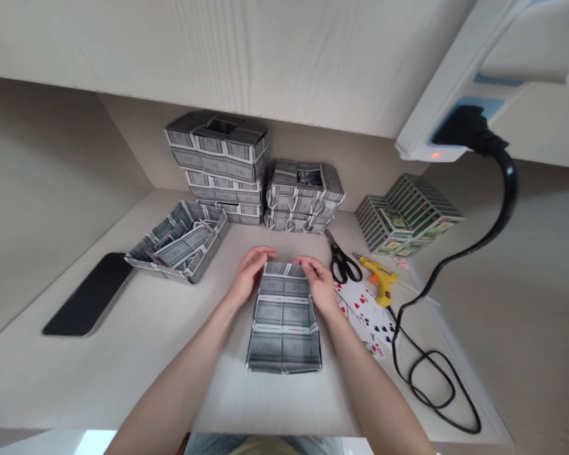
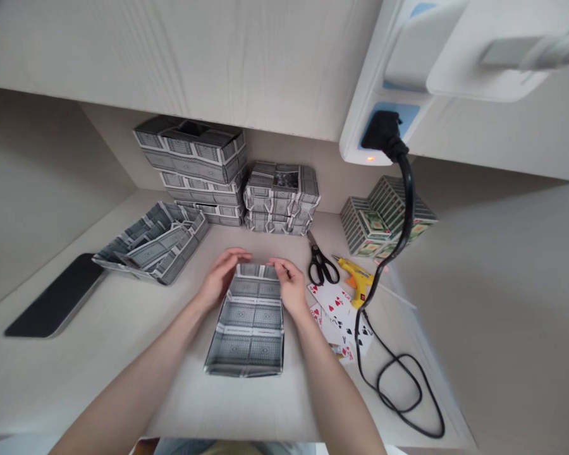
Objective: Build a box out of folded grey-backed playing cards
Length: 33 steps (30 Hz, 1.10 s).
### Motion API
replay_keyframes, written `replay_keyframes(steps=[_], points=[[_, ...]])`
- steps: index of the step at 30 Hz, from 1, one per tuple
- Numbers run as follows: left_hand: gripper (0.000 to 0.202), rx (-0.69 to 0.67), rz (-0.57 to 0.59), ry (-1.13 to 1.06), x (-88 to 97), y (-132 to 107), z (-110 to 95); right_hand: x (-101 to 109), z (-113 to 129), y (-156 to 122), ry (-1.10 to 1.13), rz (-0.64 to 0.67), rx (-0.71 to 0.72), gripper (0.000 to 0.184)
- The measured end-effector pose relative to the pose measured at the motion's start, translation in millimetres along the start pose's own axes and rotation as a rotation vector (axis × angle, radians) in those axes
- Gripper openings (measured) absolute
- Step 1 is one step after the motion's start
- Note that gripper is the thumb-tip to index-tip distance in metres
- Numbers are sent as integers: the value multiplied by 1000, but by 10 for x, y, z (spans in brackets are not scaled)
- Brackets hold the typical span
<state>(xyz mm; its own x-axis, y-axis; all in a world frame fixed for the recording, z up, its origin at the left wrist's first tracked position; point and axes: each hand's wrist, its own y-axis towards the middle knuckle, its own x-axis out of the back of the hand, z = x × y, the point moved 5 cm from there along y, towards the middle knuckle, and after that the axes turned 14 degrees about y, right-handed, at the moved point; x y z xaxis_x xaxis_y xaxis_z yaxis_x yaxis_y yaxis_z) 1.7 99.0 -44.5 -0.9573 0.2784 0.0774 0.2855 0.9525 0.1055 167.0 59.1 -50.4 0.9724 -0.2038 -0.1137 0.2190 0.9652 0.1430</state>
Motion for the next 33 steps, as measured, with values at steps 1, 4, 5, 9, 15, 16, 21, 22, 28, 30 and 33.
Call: replay_keyframes(steps=[1, 4, 5, 9, 15, 16, 21, 22, 28, 30, 33], points=[[30, -3, -52, -72, 60, 18, 12, 46, 20, -3, -29, -58, 44, 31], [30, 15, -154, -165, 256, 69, 60, 209, 100, -44, -153, -263, 208, 33], [30, 35, -171, -161, 322, 79, 77, 263, 115, -60, -180, -319, 243, 36], [33, 94, -177, -141, 538, 80, 115, 451, 59, -61, -103, -397, 176, 40], [39, 145, -149, -227, 549, 53, 133, 309, -5, 18, 351, -46, -58, 37], [40, 160, -138, -223, 520, 55, 139, 240, 7, 9, 396, 51, -100, 44], [36, 180, -218, -177, 481, 74, 166, 48, 82, -95, 413, 380, -242, 72], [35, 177, -233, -176, 486, 77, 171, 46, 95, -106, 411, 405, -247, 74], [32, 151, -227, -142, 451, 76, 176, 59, 139, -118, 387, 485, -250, 67], [32, 147, -220, -119, 428, 74, 175, 43, 144, -127, 318, 483, -248, 60], [31, 152, -211, -105, 428, 84, 190, 21, 131, -125, 228, 447, -220, 50]])
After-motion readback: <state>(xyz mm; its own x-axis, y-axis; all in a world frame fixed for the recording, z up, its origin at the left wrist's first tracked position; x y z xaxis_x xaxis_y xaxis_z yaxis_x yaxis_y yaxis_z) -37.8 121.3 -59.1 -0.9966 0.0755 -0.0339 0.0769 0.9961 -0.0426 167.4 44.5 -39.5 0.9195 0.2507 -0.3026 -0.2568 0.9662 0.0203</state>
